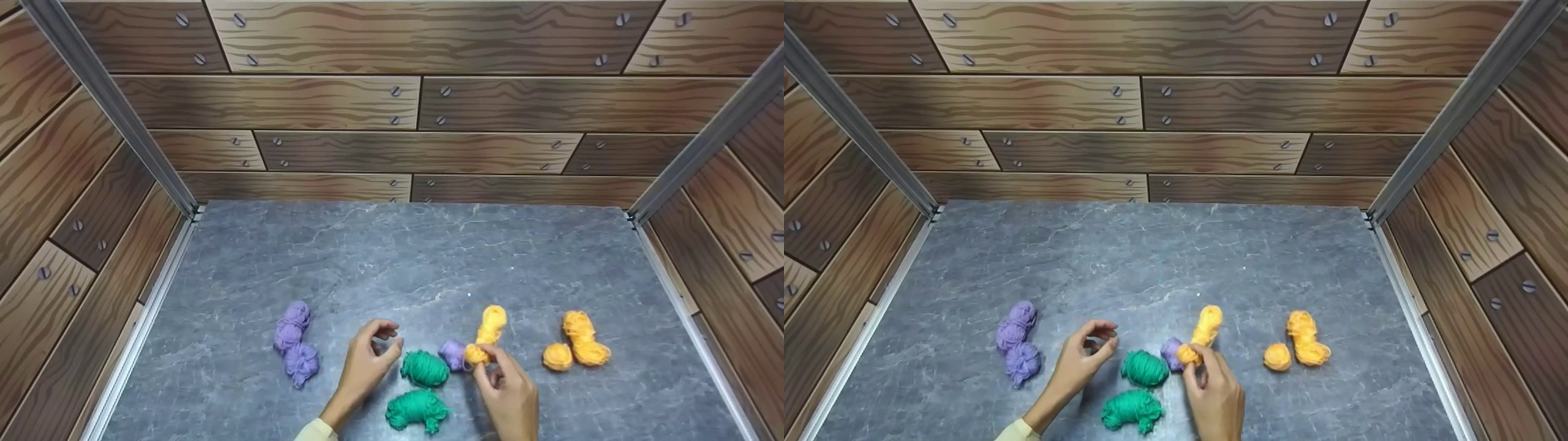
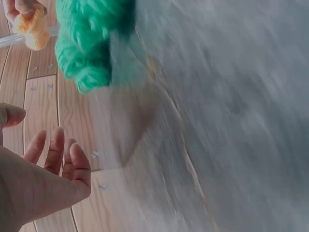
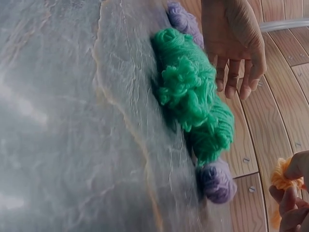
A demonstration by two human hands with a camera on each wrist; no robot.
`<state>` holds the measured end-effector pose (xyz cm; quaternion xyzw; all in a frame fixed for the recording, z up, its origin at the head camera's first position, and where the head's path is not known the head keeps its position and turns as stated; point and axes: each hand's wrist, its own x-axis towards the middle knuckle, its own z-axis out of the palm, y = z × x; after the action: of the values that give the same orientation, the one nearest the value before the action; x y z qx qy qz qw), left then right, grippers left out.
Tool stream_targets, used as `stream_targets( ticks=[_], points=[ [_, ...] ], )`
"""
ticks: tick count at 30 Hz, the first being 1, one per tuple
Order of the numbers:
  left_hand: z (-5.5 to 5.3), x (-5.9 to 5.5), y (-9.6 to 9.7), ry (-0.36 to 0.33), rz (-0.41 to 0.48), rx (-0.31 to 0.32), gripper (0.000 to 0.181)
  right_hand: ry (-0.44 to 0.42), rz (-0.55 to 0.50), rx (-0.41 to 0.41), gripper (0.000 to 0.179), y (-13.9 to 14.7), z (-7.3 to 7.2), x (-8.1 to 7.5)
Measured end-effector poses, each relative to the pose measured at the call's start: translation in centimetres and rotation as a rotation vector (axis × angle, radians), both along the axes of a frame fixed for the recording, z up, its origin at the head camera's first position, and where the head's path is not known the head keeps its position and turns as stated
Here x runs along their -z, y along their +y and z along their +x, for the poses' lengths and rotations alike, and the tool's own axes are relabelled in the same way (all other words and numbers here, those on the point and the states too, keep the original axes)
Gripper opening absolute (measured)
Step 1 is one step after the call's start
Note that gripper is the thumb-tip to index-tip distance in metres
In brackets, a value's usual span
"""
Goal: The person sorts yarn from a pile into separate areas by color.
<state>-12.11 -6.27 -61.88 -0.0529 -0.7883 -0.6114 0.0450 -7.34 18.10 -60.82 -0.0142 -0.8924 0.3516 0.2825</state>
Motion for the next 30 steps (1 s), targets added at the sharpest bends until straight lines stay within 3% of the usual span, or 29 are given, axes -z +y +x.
stream_targets(
  ticks=[11, 17, 24, 30],
  points=[
    [-0.7, -0.5, 2.1, -0.042, -0.097, 0.100, 0.027, 0.139, -0.030, 0.026, 0.039, 3.2, 0.8, 0.8],
    [-1.4, -0.7, 2.8, -0.078, -0.184, 0.169, 0.043, 0.099, -0.028, 0.098, 0.035, 4.8, 1.1, 0.5],
    [-1.9, -0.6, 3.6, -0.040, -0.244, 0.199, 0.047, 0.066, -0.024, 0.195, 0.031, 6.7, 1.4, 0.5],
    [-2.1, -0.5, 4.5, -0.071, -0.317, 0.226, 0.053, -0.055, -0.054, 0.306, 0.029, 8.6, 2.1, 0.5]
  ],
)
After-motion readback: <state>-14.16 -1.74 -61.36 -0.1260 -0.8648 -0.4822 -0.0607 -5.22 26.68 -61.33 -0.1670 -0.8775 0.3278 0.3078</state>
